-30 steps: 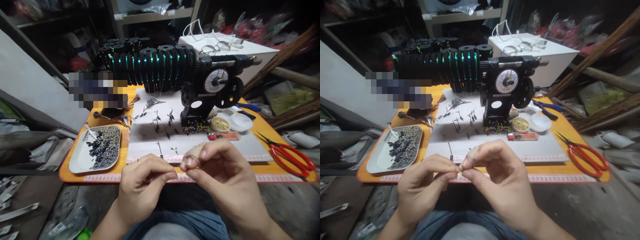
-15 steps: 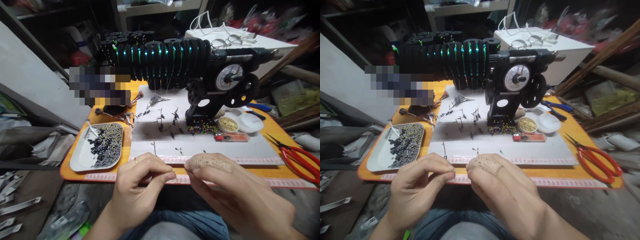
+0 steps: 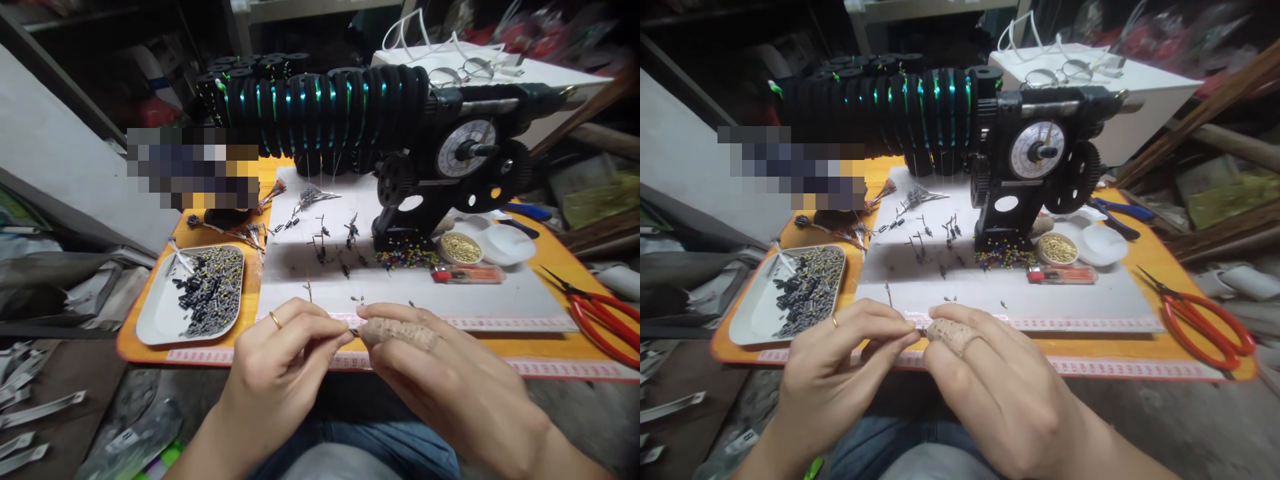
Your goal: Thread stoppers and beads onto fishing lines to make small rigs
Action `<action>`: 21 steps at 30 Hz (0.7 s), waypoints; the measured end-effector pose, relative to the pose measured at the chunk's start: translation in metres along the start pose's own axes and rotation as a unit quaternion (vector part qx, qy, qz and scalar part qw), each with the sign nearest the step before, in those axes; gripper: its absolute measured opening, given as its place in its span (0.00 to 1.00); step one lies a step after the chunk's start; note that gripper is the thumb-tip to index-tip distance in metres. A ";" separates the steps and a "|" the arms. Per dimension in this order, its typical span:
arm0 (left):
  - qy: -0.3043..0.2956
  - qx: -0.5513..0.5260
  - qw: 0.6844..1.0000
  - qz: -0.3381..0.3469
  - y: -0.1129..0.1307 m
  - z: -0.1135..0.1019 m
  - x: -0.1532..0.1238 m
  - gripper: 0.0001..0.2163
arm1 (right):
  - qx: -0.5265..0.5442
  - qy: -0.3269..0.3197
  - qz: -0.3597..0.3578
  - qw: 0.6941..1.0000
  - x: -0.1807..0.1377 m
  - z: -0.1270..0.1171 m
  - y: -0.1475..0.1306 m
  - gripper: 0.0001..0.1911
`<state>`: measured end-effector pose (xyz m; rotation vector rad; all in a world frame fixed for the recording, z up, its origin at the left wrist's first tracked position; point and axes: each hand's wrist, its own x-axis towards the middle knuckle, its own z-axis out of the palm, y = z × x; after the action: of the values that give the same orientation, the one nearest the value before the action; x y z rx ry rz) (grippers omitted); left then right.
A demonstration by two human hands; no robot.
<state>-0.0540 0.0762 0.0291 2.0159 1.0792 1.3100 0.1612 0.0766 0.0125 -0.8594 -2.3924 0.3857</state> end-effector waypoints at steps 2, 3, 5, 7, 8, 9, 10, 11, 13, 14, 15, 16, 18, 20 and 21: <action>0.002 -0.015 1.000 0.006 0.001 0.002 0.002 0.07 | 0.032 0.012 0.003 0.999 0.001 0.002 -0.001 0.21; 0.004 -0.024 1.000 0.006 0.001 0.003 0.002 0.07 | 0.047 0.024 0.004 0.999 0.001 0.003 -0.002 0.22; 0.013 -0.040 0.999 0.003 0.001 0.004 0.004 0.06 | 0.069 0.055 0.013 0.996 0.000 0.005 -0.005 0.23; 0.018 -0.055 0.998 -0.001 0.002 0.005 0.004 0.06 | 0.081 0.073 0.029 0.994 -0.003 0.005 -0.008 0.22; 0.017 -0.062 0.998 -0.004 0.002 0.004 0.004 0.06 | 0.082 0.077 0.031 0.993 -0.004 0.005 -0.009 0.21; 0.013 -0.069 0.997 -0.007 0.002 0.004 0.004 0.07 | 0.081 0.077 0.029 0.993 -0.004 0.004 -0.011 0.21; 0.010 -0.076 0.997 -0.014 0.002 0.003 0.003 0.07 | 0.077 0.081 0.023 0.993 -0.003 0.003 -0.012 0.22; 0.006 -0.084 0.996 -0.026 0.003 0.003 0.002 0.07 | 0.071 0.089 0.019 0.993 -0.001 0.003 -0.014 0.23; 0.007 -0.112 0.992 -0.065 0.004 0.001 0.000 0.06 | 0.064 0.134 0.022 0.989 0.006 0.003 -0.016 0.24; 0.013 -0.134 0.987 -0.089 0.005 0.001 -0.001 0.05 | 0.068 0.161 0.035 0.984 0.011 0.004 -0.018 0.24; 0.023 -0.161 0.980 -0.112 0.005 0.001 -0.002 0.05 | 0.076 0.183 0.052 0.979 0.016 0.005 -0.019 0.24; 0.034 -0.190 0.973 -0.131 0.006 0.002 -0.003 0.05 | 0.089 0.192 0.068 0.975 0.021 0.006 -0.021 0.22; 0.047 -0.234 0.959 -0.154 0.006 0.003 -0.004 0.05 | 0.121 0.178 0.088 0.972 0.030 0.008 -0.024 0.17; 0.048 -0.255 0.950 -0.171 0.006 0.004 -0.005 0.05 | 0.149 0.164 0.086 0.971 0.035 0.011 -0.028 0.13; 0.047 -0.259 0.947 -0.182 0.006 0.004 -0.005 0.05 | 0.157 0.168 0.081 0.970 0.036 0.012 -0.029 0.12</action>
<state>-0.0494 0.0687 0.0292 1.3108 0.9626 1.3261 0.1169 0.0777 0.0305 -0.8931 -1.8933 0.6117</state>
